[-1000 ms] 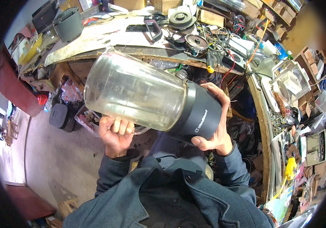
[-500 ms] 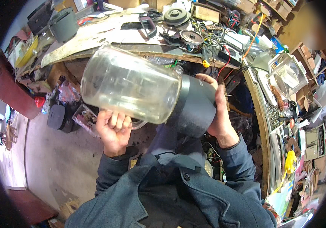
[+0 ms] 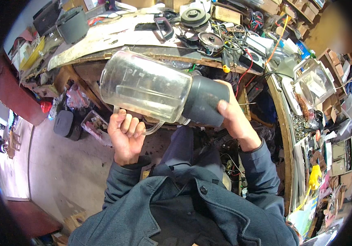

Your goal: The person assembles a blender by attaching the motor base to the clear pitcher, then repeatedly detaches and reattaches the base while rotating and inspecting the connection. The person handles the pitcher and motor base throughout the clip.

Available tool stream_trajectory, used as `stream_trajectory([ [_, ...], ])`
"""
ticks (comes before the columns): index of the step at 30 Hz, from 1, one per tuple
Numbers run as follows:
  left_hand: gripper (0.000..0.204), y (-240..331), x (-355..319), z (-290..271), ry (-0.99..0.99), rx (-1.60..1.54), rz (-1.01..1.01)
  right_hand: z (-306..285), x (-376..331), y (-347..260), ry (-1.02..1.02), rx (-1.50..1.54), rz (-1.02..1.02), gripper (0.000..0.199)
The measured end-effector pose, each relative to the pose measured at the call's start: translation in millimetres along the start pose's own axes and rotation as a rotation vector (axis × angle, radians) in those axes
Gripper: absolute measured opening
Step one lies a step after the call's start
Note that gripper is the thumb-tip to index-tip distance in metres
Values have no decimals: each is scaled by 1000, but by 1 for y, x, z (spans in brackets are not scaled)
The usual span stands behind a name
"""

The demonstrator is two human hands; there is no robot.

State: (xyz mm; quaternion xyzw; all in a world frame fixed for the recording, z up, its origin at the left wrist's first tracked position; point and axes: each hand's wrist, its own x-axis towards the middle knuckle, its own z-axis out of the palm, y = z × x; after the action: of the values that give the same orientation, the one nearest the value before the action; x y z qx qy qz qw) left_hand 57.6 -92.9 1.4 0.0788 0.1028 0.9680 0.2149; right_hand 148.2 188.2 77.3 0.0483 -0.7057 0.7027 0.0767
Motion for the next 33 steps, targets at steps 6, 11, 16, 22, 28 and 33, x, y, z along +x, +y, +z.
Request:
stream_trajectory([
  [6, 25, -3, 2, -5, 42, 0, 31, -4, 8, -7, 26, 171, 332, 76],
  [11, 30, -6, 5, 4, 124, -56, 20, -5, 10, -11, -54, 9, 178, 92],
  [16, 30, -3, 4, 3, 101, -59, 21, -8, 6, -1, -101, -146, -148, 99],
  [22, 30, -5, 0, 14, 88, 32, 60, -7, 6, 3, -20, -6, -87, 97],
  [28, 29, -6, -6, 14, 42, 66, 93, -7, 2, 6, 6, 123, 0, 98],
  [33, 28, -5, -5, 7, 8, 58, 67, -7, 2, 9, 3, 251, 121, 90],
])
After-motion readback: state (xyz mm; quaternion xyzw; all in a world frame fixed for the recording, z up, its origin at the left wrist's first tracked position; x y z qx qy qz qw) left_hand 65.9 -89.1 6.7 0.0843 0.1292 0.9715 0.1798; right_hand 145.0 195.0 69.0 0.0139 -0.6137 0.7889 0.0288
